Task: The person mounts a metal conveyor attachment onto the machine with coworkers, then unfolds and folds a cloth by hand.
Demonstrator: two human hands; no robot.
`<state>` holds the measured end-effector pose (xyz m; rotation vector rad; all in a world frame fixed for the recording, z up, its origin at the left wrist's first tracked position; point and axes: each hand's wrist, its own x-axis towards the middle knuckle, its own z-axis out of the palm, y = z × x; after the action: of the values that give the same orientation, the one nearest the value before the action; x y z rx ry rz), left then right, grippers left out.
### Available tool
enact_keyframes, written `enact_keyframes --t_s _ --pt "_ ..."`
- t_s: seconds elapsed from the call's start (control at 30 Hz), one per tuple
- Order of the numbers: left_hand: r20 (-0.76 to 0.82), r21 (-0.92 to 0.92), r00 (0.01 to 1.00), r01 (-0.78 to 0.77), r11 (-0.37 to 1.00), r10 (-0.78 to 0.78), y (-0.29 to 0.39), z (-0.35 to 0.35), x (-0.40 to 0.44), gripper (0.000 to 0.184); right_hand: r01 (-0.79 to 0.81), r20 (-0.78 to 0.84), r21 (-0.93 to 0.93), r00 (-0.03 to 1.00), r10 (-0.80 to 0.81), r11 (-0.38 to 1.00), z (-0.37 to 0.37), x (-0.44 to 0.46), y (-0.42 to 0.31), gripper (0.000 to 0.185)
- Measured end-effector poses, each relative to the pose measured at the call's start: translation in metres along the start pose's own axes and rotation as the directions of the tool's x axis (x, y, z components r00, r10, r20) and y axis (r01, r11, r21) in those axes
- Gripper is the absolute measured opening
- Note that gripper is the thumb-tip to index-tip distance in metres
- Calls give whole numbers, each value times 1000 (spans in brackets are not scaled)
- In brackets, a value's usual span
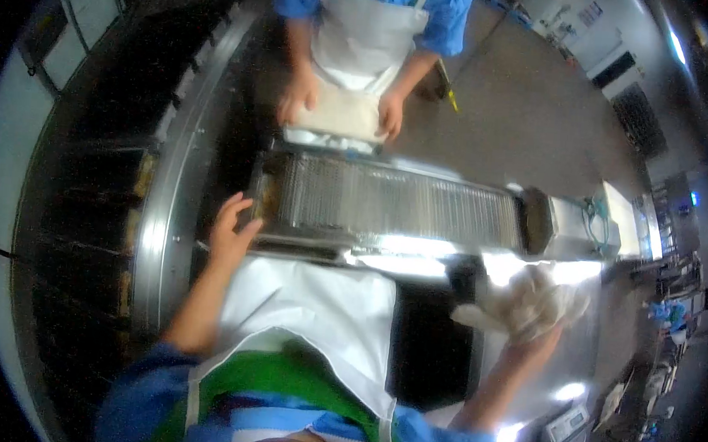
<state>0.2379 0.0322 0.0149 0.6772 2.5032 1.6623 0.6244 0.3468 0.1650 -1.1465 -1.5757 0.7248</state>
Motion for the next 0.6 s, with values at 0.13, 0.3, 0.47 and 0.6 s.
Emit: enact_keyframes --t_s 0.13,0.3,0.47,0.6 --pt "149 -288 980 169 943 -130 16 2 -3 44 -288 347 883 932 -101 370 60 -5 -40 53" --pt "488 -590 855 472 655 -177 36 6 -23 61 -511 553 808 830 -78 292 145 -58 -107 45" --pt "667 -721 737 675 156 -109 36 18 -43 65 -755 776 613 631 4 230 188 -99 -71 38" --pt "557 -825 816 565 8 -152 32 32 -44 51 -868 872 490 485 -74 85 187 -134 -84 48"
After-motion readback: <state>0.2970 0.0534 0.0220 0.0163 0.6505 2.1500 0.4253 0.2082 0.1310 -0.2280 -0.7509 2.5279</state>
